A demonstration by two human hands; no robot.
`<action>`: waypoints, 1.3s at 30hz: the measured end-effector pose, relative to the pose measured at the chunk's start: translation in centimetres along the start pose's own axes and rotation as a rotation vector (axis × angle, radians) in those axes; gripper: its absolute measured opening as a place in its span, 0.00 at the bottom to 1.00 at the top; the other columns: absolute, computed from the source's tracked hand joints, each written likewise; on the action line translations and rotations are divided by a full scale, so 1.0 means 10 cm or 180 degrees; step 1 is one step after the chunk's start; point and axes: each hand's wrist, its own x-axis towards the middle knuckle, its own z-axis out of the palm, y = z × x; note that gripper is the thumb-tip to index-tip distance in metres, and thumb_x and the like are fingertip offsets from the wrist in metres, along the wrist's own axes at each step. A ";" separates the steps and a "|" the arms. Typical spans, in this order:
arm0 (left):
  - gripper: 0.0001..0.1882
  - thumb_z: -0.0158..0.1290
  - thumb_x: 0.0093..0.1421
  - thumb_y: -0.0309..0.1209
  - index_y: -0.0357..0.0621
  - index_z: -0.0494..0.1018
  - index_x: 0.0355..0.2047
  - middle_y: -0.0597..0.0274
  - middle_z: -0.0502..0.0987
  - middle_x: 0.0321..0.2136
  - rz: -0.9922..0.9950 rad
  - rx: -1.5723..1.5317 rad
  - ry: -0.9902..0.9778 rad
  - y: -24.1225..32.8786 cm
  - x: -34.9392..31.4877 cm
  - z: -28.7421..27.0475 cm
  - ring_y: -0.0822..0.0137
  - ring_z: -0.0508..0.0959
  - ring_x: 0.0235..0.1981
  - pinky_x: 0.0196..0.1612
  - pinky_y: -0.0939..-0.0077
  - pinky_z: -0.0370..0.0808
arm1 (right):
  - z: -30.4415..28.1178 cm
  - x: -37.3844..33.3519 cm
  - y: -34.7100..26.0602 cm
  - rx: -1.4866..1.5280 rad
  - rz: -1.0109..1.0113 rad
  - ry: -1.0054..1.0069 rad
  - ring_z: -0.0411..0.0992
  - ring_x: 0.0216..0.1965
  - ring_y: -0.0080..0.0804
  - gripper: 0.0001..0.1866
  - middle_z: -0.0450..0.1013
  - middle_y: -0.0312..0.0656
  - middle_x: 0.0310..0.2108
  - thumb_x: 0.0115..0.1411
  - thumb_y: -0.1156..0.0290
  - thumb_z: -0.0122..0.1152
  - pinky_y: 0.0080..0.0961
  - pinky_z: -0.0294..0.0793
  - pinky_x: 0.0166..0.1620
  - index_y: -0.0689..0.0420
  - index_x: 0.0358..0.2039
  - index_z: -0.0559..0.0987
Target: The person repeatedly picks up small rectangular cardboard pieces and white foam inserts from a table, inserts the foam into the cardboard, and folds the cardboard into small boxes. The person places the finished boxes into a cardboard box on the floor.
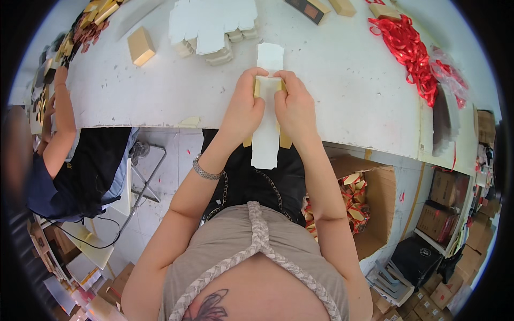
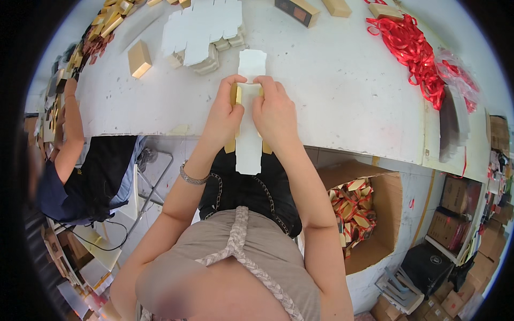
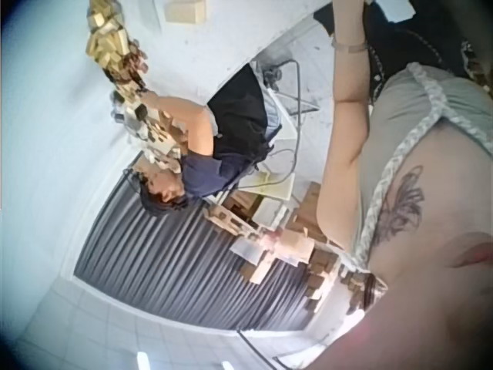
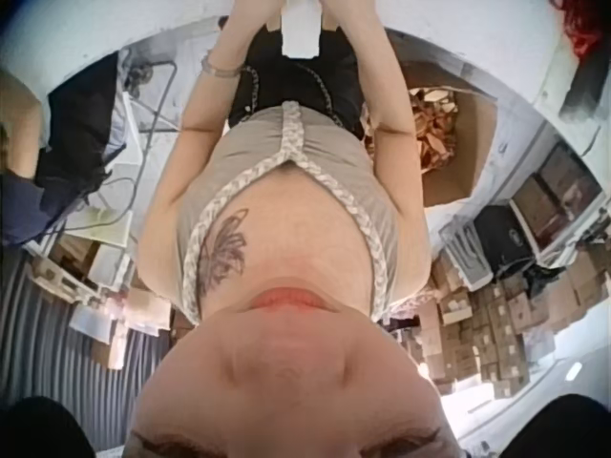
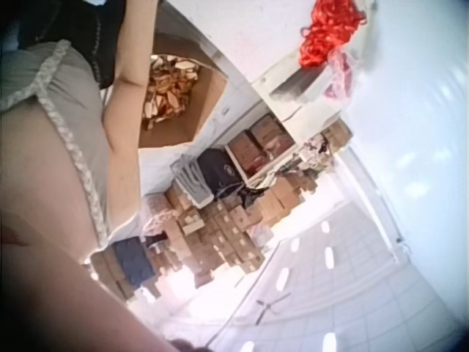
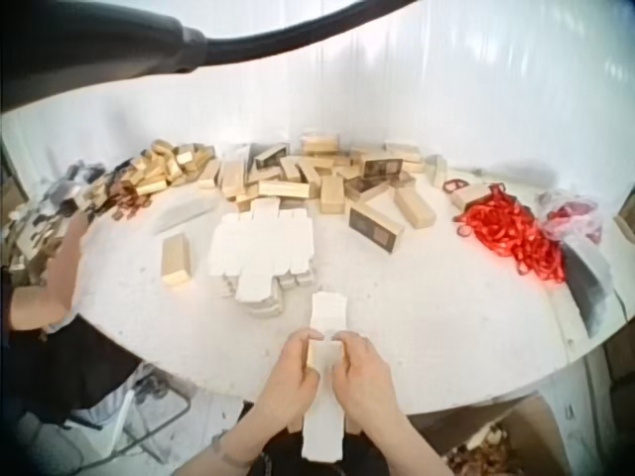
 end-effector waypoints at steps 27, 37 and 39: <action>0.27 0.32 0.43 0.07 0.44 0.60 0.43 0.54 0.61 0.56 0.0788 0.0051 -0.0026 -0.03 -0.05 0.11 0.61 0.62 0.57 0.59 0.70 0.59 | 0.06 -0.10 0.16 0.2579 0.0303 0.0583 0.74 0.46 0.32 0.09 0.72 0.47 0.48 0.62 0.81 0.42 0.23 0.71 0.47 0.61 0.38 0.73; 0.29 0.32 0.47 0.11 0.42 0.62 0.50 0.55 0.65 0.52 0.0047 -0.1051 0.0035 -0.06 0.02 -0.02 0.64 0.67 0.53 0.56 0.72 0.64 | 0.11 -0.22 0.02 0.0701 -0.0622 0.0718 0.76 0.36 0.34 0.17 0.76 0.49 0.38 0.58 0.80 0.51 0.25 0.73 0.40 0.60 0.50 0.73; 0.28 0.32 0.46 0.11 0.42 0.64 0.49 0.57 0.66 0.51 0.0465 -0.0475 -0.0012 -0.13 0.02 -0.02 0.65 0.67 0.53 0.57 0.73 0.63 | 0.09 -0.19 0.01 0.0952 0.0047 0.0605 0.75 0.30 0.34 0.17 0.76 0.48 0.33 0.58 0.80 0.51 0.24 0.74 0.36 0.60 0.48 0.74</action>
